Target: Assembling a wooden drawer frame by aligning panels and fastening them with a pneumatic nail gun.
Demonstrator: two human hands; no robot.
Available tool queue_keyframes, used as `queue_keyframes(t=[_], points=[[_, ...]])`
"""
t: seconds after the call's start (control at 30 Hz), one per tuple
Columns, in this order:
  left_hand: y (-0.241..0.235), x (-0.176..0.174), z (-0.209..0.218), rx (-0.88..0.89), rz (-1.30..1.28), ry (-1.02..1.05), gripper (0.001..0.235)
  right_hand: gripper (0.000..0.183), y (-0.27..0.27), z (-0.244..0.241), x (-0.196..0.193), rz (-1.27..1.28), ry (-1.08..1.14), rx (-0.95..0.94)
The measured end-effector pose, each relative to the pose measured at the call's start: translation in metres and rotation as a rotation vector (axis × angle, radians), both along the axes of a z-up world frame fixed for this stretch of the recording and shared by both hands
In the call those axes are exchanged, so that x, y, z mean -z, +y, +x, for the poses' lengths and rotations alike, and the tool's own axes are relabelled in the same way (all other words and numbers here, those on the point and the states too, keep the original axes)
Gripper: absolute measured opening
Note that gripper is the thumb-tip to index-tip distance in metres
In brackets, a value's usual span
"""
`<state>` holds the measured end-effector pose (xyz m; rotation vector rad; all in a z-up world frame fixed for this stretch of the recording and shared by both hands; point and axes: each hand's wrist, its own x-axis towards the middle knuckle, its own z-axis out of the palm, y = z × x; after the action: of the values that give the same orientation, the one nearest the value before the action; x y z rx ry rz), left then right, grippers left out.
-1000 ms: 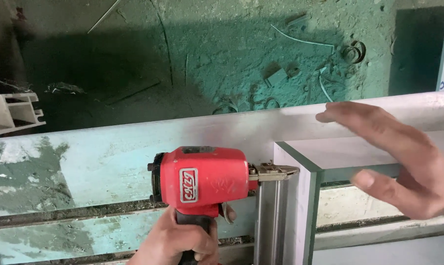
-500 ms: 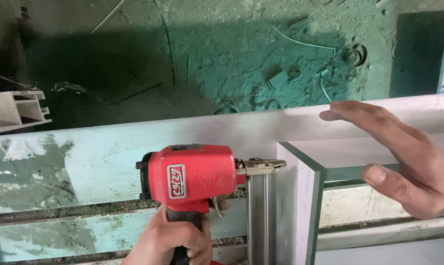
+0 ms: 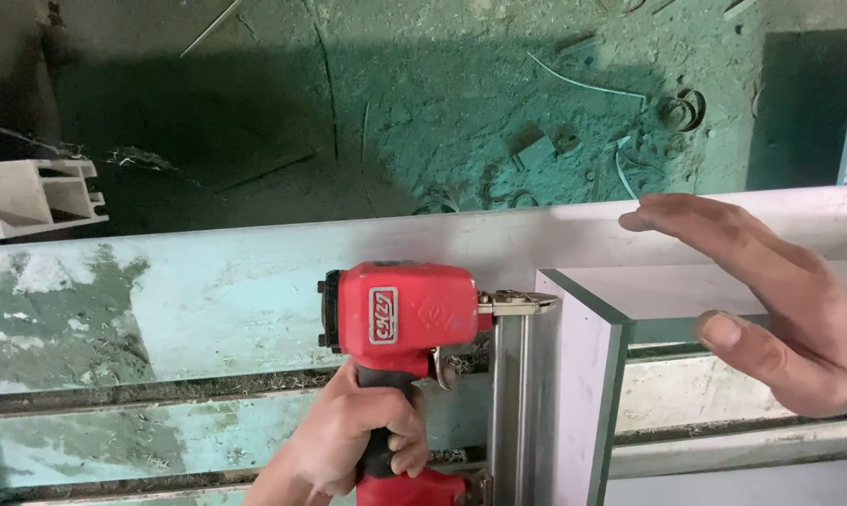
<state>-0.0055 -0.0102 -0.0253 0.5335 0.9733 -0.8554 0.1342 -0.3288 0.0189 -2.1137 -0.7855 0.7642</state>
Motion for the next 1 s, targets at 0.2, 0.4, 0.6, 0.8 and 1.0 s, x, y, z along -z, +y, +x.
queue_keyframes(t=[0.2,0.4,0.6,0.8,1.0], points=[[0.0,0.005,-0.003,0.006,-0.037,-0.03,0.053,0.072,0.002,0.002,-0.001,-0.025,0.008,-0.012],[0.009,0.006,-0.015,-0.039,0.007,-0.104,0.008,0.071,0.001,0.001,0.002,-0.01,-0.035,-0.024],[0.032,-0.003,-0.043,-0.118,0.186,-0.168,0.024,0.059,-0.007,-0.001,0.008,0.06,-0.091,-0.141],[0.08,-0.008,-0.09,-0.071,0.524,-0.148,0.017,0.06,0.028,0.011,-0.007,-0.541,0.251,0.0],[0.106,-0.018,-0.115,-0.082,0.623,-0.089,0.026,0.087,0.113,0.029,-0.026,-1.016,0.438,-0.168]])
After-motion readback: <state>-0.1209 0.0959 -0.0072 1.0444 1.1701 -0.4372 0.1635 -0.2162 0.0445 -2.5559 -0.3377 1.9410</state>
